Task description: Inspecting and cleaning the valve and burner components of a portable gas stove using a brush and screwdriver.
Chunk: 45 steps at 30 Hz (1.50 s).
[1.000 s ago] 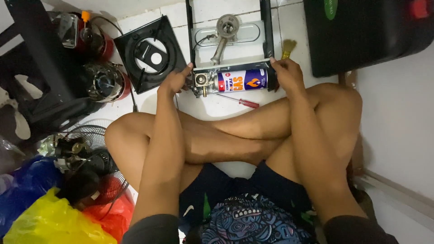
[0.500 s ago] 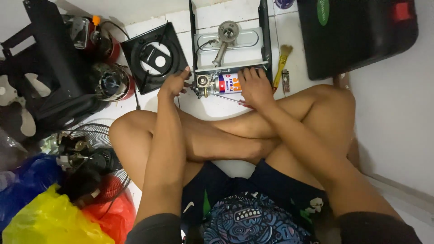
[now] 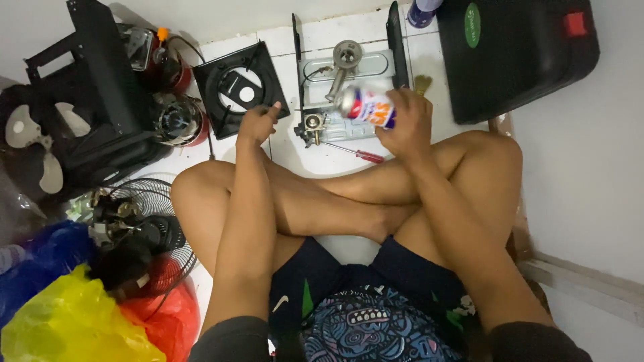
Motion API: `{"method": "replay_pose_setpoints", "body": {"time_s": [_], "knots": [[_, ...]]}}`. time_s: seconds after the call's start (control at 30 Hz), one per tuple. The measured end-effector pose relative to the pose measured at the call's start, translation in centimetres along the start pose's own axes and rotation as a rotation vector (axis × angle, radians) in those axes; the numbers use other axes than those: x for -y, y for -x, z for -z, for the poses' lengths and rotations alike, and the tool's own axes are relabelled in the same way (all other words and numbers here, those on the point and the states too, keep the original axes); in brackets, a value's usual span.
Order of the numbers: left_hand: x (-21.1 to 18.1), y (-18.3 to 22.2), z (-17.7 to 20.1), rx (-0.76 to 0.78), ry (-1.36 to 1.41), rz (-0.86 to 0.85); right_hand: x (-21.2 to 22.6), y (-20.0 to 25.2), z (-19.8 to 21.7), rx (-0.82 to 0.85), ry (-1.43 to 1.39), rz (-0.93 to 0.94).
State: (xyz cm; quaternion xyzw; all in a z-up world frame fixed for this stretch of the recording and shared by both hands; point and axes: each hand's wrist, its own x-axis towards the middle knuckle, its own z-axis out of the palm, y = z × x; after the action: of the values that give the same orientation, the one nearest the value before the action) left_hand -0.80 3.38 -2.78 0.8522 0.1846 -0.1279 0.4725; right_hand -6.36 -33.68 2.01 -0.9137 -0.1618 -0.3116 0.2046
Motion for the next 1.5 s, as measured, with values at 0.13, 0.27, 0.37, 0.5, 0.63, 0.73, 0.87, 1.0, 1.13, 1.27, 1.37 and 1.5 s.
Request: {"method": "replay_pose_setpoints", "body": {"time_s": [0.13,0.27,0.37,0.5,0.63,0.73,0.87,1.0,1.13,1.27,1.37,1.5], "knots": [[-1.5,1.3,0.2,-0.068,0.061,-0.121,-0.9,1.0,1.1,-0.005,-0.558,-0.379],[-6.4,6.3,0.6,-0.081,0.089,-0.273,-3.3,2.1,-0.6,-0.06,-0.749,-0.469],[-9.5,10.5,-1.2,0.011,0.228,-0.448,-1.8,1.6,-0.2,0.009,-0.833,-0.423],[-12.0,14.2,-5.6,0.352,0.424,-0.457,1.7,2.3,-1.4,0.134,-1.178,-0.225],[-8.9,11.8,-8.6,0.184,0.394,-0.396,2.9,1.5,-1.6,0.211,-1.308,-0.275],[-4.3,7.1,-5.3,-0.077,0.548,-0.202,0.4,1.6,-2.1,0.192,-1.333,-0.369],[-6.1,8.3,8.9,-0.296,1.091,-0.68,-1.9,0.7,1.3,0.041,-1.41,-0.656],[-8.2,15.6,-3.4,-0.318,0.295,-0.313,-3.1,0.6,-2.6,-0.049,-1.447,-0.881],[-6.3,9.8,-3.8,-0.693,0.793,-0.028,-1.7,1.0,-3.8,0.075,-1.462,-0.764],[-12.2,16.1,-0.7,-0.087,0.714,-0.233,2.8,1.6,-3.6,0.422,-1.662,-0.572],[-13.6,15.9,-2.2,0.134,0.724,-0.412,3.2,1.9,-3.7,0.409,-1.65,-0.661],[-10.4,12.6,-1.3,-0.204,0.544,-0.249,3.5,0.6,-0.8,0.189,-1.481,-0.982]]}}
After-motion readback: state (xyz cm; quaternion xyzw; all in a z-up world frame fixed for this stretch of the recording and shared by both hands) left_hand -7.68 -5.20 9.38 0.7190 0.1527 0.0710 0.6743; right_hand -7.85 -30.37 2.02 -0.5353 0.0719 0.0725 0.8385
